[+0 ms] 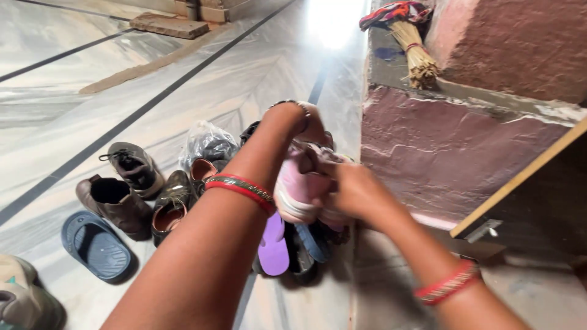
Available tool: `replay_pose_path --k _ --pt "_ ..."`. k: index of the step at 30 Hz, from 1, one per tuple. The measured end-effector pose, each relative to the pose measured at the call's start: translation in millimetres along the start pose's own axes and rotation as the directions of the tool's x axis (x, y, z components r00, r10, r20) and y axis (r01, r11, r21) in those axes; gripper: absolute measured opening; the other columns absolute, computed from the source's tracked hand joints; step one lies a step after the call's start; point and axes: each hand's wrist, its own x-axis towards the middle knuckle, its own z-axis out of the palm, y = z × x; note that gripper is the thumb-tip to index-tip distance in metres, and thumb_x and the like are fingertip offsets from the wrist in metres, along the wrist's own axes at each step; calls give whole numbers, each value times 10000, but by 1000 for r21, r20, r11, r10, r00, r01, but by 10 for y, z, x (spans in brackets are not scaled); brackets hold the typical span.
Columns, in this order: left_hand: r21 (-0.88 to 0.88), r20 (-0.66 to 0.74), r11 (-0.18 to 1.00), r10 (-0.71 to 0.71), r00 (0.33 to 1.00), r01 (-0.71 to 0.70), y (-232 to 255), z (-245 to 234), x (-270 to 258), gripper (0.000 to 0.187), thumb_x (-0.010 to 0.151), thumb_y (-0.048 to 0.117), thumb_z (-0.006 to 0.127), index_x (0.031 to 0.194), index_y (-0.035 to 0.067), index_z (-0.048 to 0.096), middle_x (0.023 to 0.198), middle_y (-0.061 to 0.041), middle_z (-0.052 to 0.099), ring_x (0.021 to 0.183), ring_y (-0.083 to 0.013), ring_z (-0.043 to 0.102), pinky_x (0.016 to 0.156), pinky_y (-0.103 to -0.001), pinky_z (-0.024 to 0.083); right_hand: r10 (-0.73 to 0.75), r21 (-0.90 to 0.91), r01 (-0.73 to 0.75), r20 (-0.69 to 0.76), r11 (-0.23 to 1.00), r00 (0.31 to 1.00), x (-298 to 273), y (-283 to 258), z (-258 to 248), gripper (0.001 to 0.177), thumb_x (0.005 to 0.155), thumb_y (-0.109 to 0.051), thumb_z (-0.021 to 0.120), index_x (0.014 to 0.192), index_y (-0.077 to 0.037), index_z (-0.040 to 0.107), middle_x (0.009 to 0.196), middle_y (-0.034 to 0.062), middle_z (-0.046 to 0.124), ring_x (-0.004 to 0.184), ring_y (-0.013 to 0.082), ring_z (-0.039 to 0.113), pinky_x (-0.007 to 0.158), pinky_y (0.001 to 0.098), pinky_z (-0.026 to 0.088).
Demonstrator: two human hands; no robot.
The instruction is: The person organizes a collection of shoes by picking them up from the floor and placing them into a wooden shoe cabinet. The person handles various types of footwear, including sneakers, sandals, and flip-flops, arranging them on the cabinet shelves.
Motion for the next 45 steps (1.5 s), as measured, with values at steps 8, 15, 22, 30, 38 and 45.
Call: replay_pose_path --k 8,15,22,30,38,45 --pt "-115 -6 981 -157 988 156 -825 681 457 515 854 460 698 1180 67 769 1202 -150 758 1094 -286 728 904 -413 569 -72 39 88 -311 995 948 537 157 1080 593 809 -56 726 1366 -197 584 1233 214 647 1125 431 642 898 512 543" --pt "-48 181 973 -213 960 225 -1140 1377 458 484 841 433 708 1172 85 769 1213 -151 747 1113 -290 716 916 -410 566 -70 105 80 -95 991 993 323 429 1292 703 785 -117 747 1424 -191 461 1187 218 642 1159 432 599 973 503 483" --pt "-44 108 960 -272 956 278 -1111 1452 588 456 827 406 718 1165 104 769 1225 -151 736 1133 -295 703 928 -407 563 -258 -403 203 -87 892 962 345 198 1482 648 915 -159 650 1520 -306 468 1627 224 315 1381 411 405 1092 505 385" --pt "-10 152 940 -336 929 342 -1242 1578 394 427 812 374 729 1156 124 769 1238 -152 723 1154 -300 689 942 -403 560 -116 -659 172 129 732 985 446 416 1683 591 980 -208 520 1549 -270 375 1694 120 45 1556 373 136 1170 663 191" --pt "9 153 925 -377 913 380 -1359 1689 379 404 797 343 741 1147 145 769 1252 -152 711 1176 -306 674 956 -399 557 21 -272 51 256 961 966 443 265 1526 728 890 -115 662 1542 -279 381 1693 142 -115 1499 418 229 1161 500 328" --pt "-71 48 944 -319 946 322 -998 1594 408 388 784 316 751 1140 163 769 1263 -152 700 1196 -310 662 968 -396 554 -143 159 136 33 978 989 270 550 1310 435 824 -81 715 1254 -145 698 1584 171 394 1339 355 513 1124 395 392"
